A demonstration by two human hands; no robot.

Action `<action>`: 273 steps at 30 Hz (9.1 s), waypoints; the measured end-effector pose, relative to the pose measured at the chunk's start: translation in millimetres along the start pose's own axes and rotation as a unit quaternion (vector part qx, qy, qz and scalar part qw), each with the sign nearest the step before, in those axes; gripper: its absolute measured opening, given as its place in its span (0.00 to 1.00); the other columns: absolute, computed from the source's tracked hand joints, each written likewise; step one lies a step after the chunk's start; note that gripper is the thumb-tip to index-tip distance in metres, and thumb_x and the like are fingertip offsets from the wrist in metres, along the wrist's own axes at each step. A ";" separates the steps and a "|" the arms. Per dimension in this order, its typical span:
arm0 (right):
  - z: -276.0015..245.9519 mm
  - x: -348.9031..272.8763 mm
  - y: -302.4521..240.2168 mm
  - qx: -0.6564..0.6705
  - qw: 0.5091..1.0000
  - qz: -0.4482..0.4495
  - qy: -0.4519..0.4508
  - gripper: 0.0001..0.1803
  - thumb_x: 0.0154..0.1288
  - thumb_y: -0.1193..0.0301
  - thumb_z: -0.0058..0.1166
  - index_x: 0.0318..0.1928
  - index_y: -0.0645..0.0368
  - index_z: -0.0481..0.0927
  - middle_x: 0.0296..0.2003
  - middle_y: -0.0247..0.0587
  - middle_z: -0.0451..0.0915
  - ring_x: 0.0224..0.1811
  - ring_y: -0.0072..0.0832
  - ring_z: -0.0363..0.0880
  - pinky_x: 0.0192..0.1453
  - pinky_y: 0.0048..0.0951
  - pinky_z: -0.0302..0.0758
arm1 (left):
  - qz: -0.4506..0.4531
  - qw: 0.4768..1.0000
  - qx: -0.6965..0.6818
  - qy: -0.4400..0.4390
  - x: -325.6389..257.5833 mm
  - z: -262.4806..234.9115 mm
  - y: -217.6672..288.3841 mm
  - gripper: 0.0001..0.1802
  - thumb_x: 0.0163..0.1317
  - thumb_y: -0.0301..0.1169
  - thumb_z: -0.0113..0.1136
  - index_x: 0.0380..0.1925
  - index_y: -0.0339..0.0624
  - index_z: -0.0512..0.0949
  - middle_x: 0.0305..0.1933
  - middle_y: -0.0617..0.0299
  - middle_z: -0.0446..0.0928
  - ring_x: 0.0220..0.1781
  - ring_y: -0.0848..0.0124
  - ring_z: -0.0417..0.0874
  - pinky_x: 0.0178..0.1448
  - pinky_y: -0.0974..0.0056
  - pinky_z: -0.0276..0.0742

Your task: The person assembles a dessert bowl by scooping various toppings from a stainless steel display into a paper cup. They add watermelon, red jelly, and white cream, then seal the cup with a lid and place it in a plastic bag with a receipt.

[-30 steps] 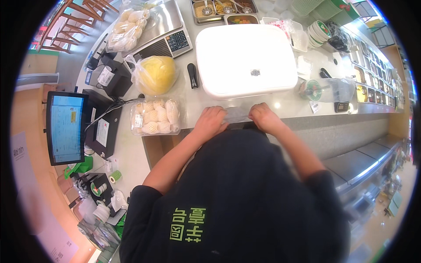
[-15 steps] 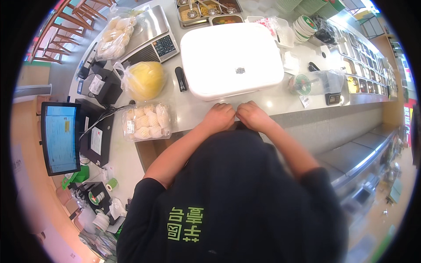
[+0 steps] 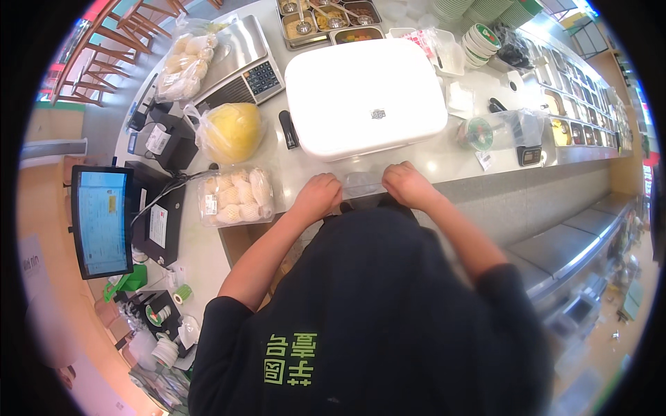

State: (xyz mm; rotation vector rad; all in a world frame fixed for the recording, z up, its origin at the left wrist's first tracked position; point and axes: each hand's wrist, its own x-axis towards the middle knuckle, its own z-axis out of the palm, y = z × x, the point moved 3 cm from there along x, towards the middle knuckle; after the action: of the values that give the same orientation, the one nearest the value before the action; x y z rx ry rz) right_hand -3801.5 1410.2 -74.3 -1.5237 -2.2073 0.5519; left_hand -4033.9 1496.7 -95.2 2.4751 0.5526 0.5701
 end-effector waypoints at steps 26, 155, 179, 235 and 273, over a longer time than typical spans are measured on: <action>2.5 -3.5 9.0 -0.097 0.993 -0.061 -0.029 0.05 0.55 0.70 0.54 0.30 0.58 0.74 0.31 0.40 0.77 0.38 0.39 0.77 0.48 0.35 0.71 | 0.013 0.998 0.017 -0.054 2.1 6.9 5.8 0.05 0.59 0.26 0.58 0.31 0.37 0.72 0.31 0.50 0.72 0.36 0.51 0.76 0.42 0.52 0.75; -164.0 -191.0 267.5 0.542 0.789 0.277 0.083 0.10 0.70 0.72 0.55 0.47 0.65 0.79 0.38 0.35 0.83 0.40 0.20 0.78 0.47 0.25 0.75 | -0.135 0.985 0.063 -0.091 377.6 106.4 241.1 0.21 0.56 0.41 0.67 0.46 0.41 0.82 0.41 0.55 0.83 0.46 0.57 0.81 0.58 0.56 0.71; -158.4 -170.1 270.0 0.473 0.836 0.275 0.040 0.15 0.65 0.63 0.61 0.43 0.63 0.79 0.36 0.38 0.81 0.39 0.24 0.76 0.46 0.29 0.74 | -0.150 0.977 0.059 -0.141 382.6 116.0 229.1 0.10 0.54 0.33 0.64 0.29 0.36 0.83 0.29 0.53 0.81 0.35 0.56 0.81 0.43 0.57 0.76; -312.4 -128.9 246.1 0.068 0.993 0.019 -0.095 0.36 0.56 0.49 0.64 0.59 0.57 0.72 0.49 0.48 0.78 0.50 0.45 0.80 0.53 0.40 0.76 | -0.118 0.981 0.121 -0.095 381.6 110.0 227.9 0.10 0.61 0.31 0.56 0.34 0.39 0.84 0.35 0.55 0.82 0.42 0.57 0.81 0.55 0.56 0.70; -201.8 -93.5 272.1 0.064 0.977 -0.063 -0.194 0.26 0.54 0.59 0.68 0.47 0.62 0.75 0.42 0.51 0.78 0.47 0.49 0.77 0.53 0.43 0.74 | -0.059 0.987 0.151 0.011 360.0 108.7 217.6 0.09 0.56 0.26 0.61 0.37 0.42 0.82 0.38 0.58 0.80 0.45 0.58 0.79 0.51 0.57 0.72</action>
State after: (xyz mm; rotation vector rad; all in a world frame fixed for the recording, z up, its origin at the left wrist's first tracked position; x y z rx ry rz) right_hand -3451.0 1430.3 -58.2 -1.2851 -2.4743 1.0014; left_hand -3625.1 1460.5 47.3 2.6978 0.8423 0.4985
